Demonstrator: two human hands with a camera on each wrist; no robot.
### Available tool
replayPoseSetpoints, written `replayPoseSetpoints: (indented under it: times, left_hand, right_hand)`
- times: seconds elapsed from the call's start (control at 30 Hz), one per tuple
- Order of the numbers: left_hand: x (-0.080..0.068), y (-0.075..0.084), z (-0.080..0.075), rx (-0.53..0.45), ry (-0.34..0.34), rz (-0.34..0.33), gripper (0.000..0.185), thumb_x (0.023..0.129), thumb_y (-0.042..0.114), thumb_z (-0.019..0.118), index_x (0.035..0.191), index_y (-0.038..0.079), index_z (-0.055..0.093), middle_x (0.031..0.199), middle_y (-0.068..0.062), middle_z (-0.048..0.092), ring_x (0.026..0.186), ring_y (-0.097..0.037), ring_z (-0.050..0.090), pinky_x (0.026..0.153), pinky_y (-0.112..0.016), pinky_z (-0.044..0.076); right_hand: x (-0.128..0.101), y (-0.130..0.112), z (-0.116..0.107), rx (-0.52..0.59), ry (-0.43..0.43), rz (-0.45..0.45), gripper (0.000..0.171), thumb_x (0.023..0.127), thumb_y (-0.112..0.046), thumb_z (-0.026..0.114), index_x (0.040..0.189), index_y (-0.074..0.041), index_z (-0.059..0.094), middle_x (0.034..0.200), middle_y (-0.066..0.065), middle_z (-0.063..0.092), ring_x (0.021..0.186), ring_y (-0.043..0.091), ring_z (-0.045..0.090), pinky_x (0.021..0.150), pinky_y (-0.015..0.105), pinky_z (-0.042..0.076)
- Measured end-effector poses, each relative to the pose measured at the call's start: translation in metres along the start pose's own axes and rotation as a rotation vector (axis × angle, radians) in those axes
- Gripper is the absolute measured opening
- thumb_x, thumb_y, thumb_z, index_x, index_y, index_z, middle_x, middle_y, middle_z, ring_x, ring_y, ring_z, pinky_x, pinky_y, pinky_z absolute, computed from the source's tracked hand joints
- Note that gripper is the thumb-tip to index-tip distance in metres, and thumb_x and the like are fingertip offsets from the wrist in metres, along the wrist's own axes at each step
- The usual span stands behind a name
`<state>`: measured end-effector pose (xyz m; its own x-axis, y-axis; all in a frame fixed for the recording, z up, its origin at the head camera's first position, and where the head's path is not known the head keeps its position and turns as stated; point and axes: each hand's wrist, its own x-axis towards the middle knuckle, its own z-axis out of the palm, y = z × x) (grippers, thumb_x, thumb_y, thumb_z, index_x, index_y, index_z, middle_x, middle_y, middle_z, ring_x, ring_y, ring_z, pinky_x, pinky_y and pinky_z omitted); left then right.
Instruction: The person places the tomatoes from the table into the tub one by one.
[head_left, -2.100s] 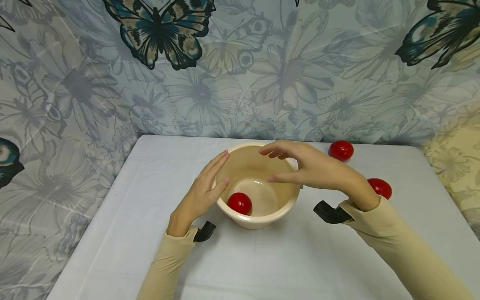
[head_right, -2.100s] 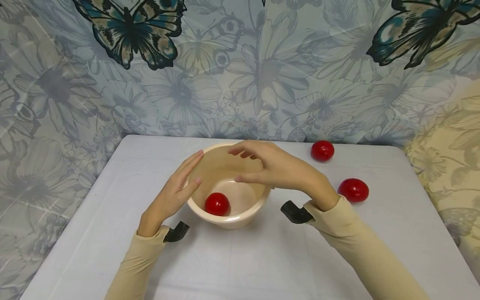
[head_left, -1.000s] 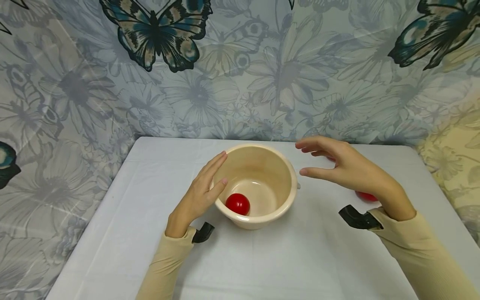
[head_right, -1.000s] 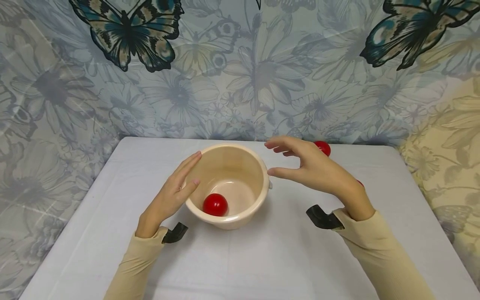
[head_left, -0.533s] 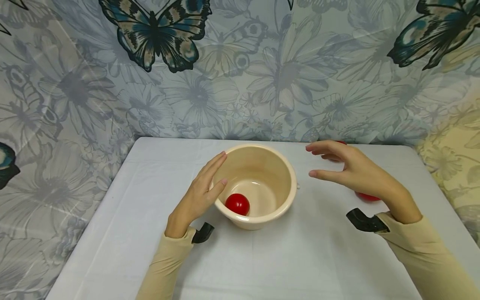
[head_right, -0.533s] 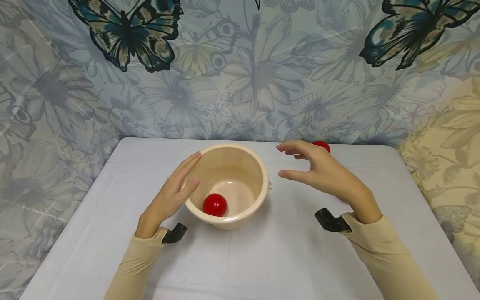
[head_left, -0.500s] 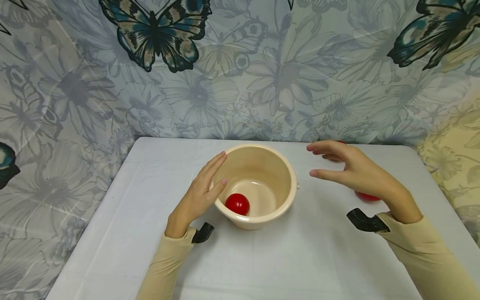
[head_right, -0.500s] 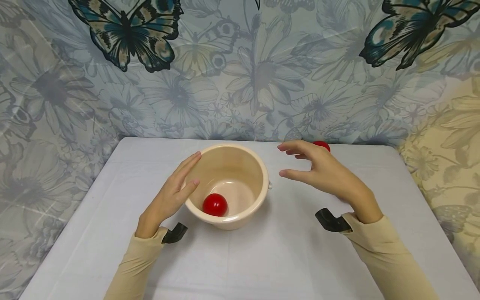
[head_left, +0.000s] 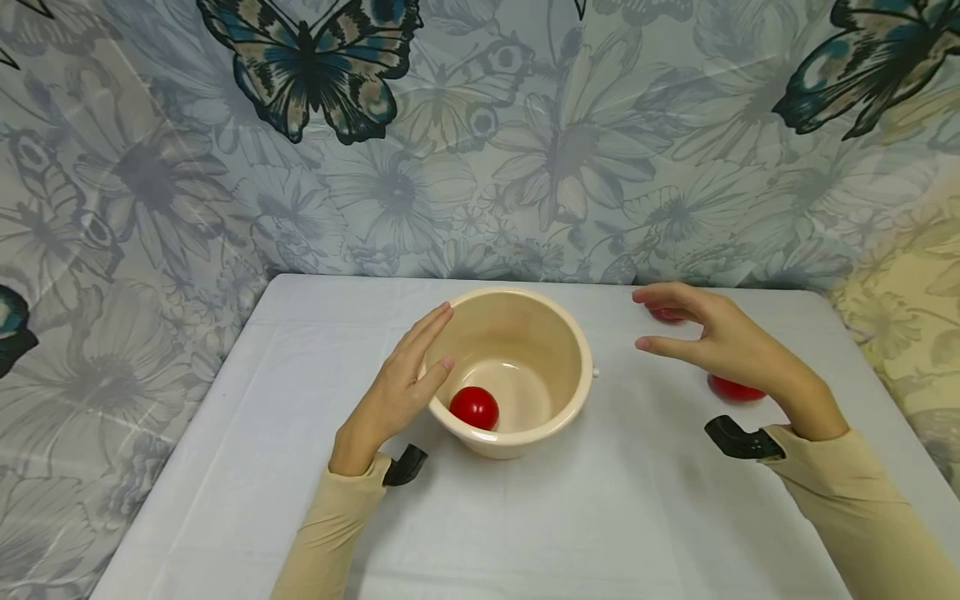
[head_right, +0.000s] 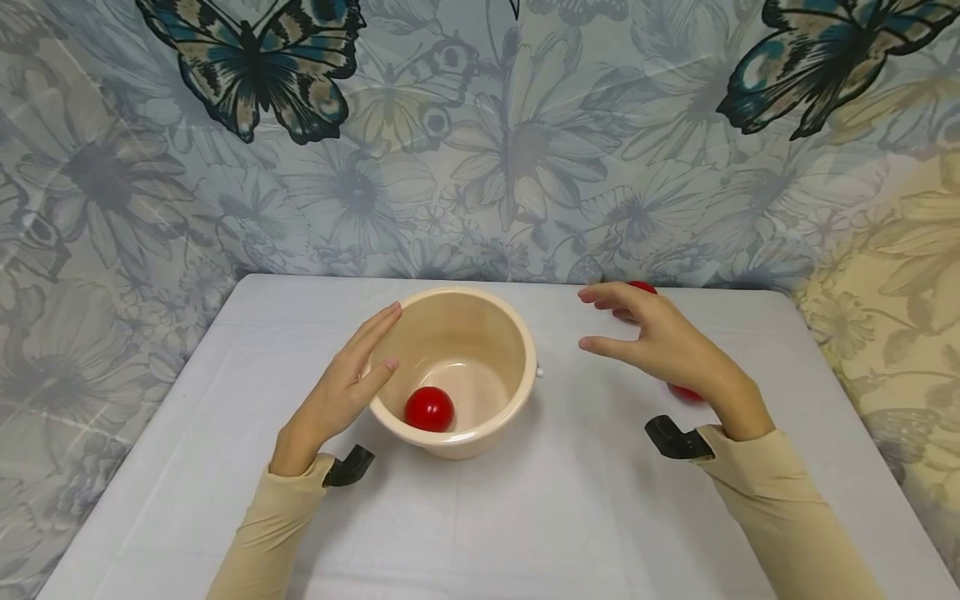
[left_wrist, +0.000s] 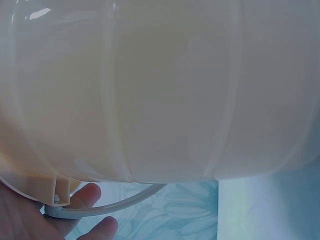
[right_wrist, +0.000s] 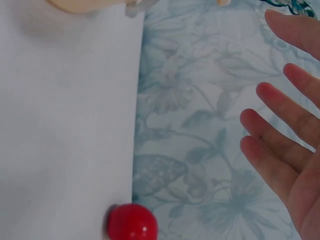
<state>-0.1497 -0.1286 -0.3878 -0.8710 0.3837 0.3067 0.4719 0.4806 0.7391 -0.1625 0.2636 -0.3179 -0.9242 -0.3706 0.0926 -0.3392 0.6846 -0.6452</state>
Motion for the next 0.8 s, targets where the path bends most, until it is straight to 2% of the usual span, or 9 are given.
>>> replayPoseSetpoints:
  times: [0.13, 0.23, 0.33, 0.5, 0.57, 0.7, 0.8]
  left_hand:
    - [0.000, -0.001, 0.000, -0.006, -0.002, -0.003, 0.060, 0.100, 0.021, 0.051, 0.157, 0.018, 0.030, 0.164, 0.003, 0.027, 0.152, -0.016, 0.024, 0.125, -0.046, 0.022]
    - [0.000, -0.001, 0.000, -0.006, 0.000, 0.004, 0.061, 0.100, 0.020, 0.051, 0.157, 0.017, 0.030, 0.164, 0.002, 0.028, 0.152, -0.018, 0.024, 0.125, -0.047, 0.022]
    - [0.000, -0.001, -0.001, -0.003, -0.001, 0.007, 0.060, 0.100, 0.020, 0.051, 0.157, 0.016, 0.030, 0.164, 0.000, 0.028, 0.152, -0.019, 0.024, 0.125, -0.048, 0.022]
    - [-0.001, 0.000, -0.002, 0.000, -0.004, 0.004, 0.060, 0.100, 0.021, 0.051, 0.157, 0.016, 0.030, 0.164, 0.000, 0.028, 0.152, -0.020, 0.024, 0.124, -0.050, 0.022]
    - [-0.001, 0.000, -0.002, -0.001, -0.002, 0.005, 0.060, 0.100, 0.020, 0.051, 0.157, 0.017, 0.030, 0.164, 0.000, 0.028, 0.152, -0.020, 0.024, 0.125, -0.049, 0.022]
    - [0.000, -0.001, -0.001, -0.004, 0.001, 0.013, 0.061, 0.100, 0.020, 0.051, 0.157, 0.016, 0.030, 0.164, 0.000, 0.028, 0.152, -0.019, 0.024, 0.125, -0.048, 0.022]
    - [0.000, -0.002, 0.000, -0.005, 0.005, 0.019, 0.061, 0.100, 0.019, 0.052, 0.157, 0.016, 0.030, 0.164, 0.000, 0.028, 0.152, -0.019, 0.025, 0.125, -0.048, 0.022]
  right_hand:
    - [-0.001, 0.007, 0.000, -0.002, 0.004, 0.026, 0.058, 0.085, -0.021, 0.079, 0.138, -0.014, 0.055, 0.137, 0.007, 0.059, 0.113, -0.008, 0.050, 0.087, -0.002, 0.037]
    - [-0.003, 0.013, 0.000, -0.011, 0.012, 0.025, 0.058, 0.084, -0.021, 0.080, 0.137, -0.013, 0.055, 0.136, 0.009, 0.059, 0.116, 0.001, 0.052, 0.088, -0.004, 0.034]
    - [-0.004, 0.018, -0.001, -0.025, 0.018, 0.039, 0.059, 0.084, -0.022, 0.080, 0.136, -0.013, 0.056, 0.135, 0.008, 0.059, 0.120, 0.018, 0.053, 0.088, -0.005, 0.031]
    - [-0.006, 0.025, -0.002, -0.023, 0.018, 0.065, 0.059, 0.084, -0.023, 0.080, 0.136, -0.012, 0.055, 0.135, 0.010, 0.058, 0.124, 0.030, 0.053, 0.088, -0.007, 0.030]
    - [-0.006, 0.028, -0.002, -0.018, 0.018, 0.072, 0.059, 0.084, -0.023, 0.080, 0.136, -0.011, 0.055, 0.134, 0.009, 0.058, 0.124, 0.027, 0.052, 0.089, -0.007, 0.030]
    - [-0.008, 0.035, -0.002, -0.029, 0.030, 0.077, 0.058, 0.084, -0.022, 0.080, 0.135, -0.011, 0.055, 0.134, 0.009, 0.059, 0.119, 0.005, 0.051, 0.090, -0.007, 0.031]
    - [-0.009, 0.041, -0.002, -0.048, 0.038, 0.075, 0.059, 0.083, -0.022, 0.081, 0.135, -0.010, 0.056, 0.133, 0.010, 0.059, 0.117, 0.007, 0.051, 0.089, -0.008, 0.029]
